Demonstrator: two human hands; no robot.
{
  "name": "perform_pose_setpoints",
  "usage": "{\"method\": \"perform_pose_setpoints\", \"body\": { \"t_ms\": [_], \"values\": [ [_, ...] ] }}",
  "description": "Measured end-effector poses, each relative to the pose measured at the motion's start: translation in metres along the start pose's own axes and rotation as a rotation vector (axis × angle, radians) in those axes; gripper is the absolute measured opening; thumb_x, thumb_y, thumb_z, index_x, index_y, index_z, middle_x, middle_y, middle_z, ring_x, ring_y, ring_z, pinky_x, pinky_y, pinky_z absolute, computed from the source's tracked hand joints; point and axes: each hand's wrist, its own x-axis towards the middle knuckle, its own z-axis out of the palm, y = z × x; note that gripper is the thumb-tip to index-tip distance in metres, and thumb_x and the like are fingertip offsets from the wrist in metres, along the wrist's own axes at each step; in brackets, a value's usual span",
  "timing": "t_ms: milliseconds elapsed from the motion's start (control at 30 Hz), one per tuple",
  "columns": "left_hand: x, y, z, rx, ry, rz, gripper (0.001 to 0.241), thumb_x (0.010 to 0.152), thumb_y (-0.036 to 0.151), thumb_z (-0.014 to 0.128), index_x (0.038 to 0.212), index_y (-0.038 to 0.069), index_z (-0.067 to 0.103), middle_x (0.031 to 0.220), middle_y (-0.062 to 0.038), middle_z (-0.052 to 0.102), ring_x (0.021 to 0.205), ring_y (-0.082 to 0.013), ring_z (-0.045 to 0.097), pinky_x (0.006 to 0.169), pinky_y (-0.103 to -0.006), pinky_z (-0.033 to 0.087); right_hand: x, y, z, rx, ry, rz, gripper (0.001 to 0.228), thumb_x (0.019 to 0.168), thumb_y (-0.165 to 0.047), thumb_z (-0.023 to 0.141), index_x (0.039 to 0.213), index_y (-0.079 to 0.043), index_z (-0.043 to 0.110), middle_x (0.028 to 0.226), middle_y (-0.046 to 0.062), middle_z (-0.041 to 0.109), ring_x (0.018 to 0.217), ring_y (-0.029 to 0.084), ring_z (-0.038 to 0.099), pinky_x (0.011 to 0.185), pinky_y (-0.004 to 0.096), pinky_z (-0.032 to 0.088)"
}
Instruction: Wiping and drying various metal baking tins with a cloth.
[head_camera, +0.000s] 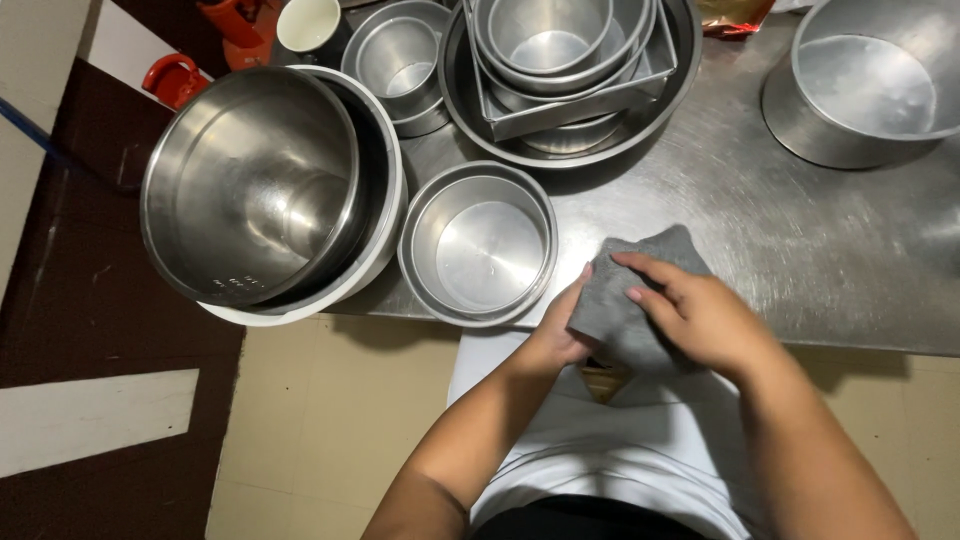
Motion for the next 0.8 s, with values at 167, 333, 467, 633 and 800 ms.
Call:
{"method": "perform_pose_setpoints", "body": {
  "t_ms": [167,333,467,633,800],
  "values": [
    [0.002,0.005,0.021,0.025,0.136,-0.042,0.061,0.112,0.050,0.038,0.154,0.006,0.039,0.147,-0.019,0.051,0.137,-0.0323,0.052,0.117,-0.0503,0.041,-0.005,0.003,-0.014,-0.296,0.145,-0.047,0.051,0.094,-0.047,0.063,0.144,-0.041,0.056,0.096,0.018,0.076,0.087,0.039,0.073,0.077,0.047,0.055],
    [0.001,0.010,0.036,-0.016,0.240,-0.063,0.058,0.109,0.052,0.034,0.149,0.010,0.039,0.142,-0.019,0.052,0.131,-0.0344,0.053,0.112,-0.0543,0.042,0.019,0.018,0.021,-0.388,0.364,-0.237,0.045,0.099,-0.038,0.060,0.144,-0.028,0.062,0.118,0.019,0.068,0.110,0.037,0.064,0.093,0.046,0.051],
    [0.008,-0.004,-0.025,-0.211,-0.143,0.034,0.048,0.127,0.042,0.038,0.152,0.002,0.047,0.141,-0.019,0.058,0.130,-0.0326,0.060,0.111,-0.0485,0.050,0.019,0.007,0.036,-0.399,0.428,-0.472,0.050,0.095,-0.039,0.061,0.140,-0.016,0.061,0.143,0.021,0.052,0.139,0.038,0.042,0.113,0.052,0.038],
    [-0.010,0.011,0.039,0.182,0.178,0.048,0.039,0.110,0.028,0.044,0.140,0.005,0.054,0.134,-0.013,0.064,0.120,-0.0237,0.067,0.102,-0.0388,0.056,-0.002,-0.003,0.050,-0.450,0.409,-0.718,0.067,0.087,-0.048,0.065,0.144,-0.013,0.055,0.152,0.023,0.047,0.144,0.041,0.035,0.113,0.060,0.028],
    [0.002,-0.001,-0.025,0.063,0.197,0.063,0.031,0.113,0.024,0.049,0.130,0.000,0.059,0.127,-0.016,0.065,0.113,-0.0265,0.068,0.099,-0.0410,0.059,-0.027,0.013,0.058,-0.407,0.377,-0.801,0.077,0.080,-0.052,0.070,0.144,-0.013,0.051,0.153,0.021,0.046,0.143,0.041,0.041,0.116,0.059,0.028]
  ]
}}
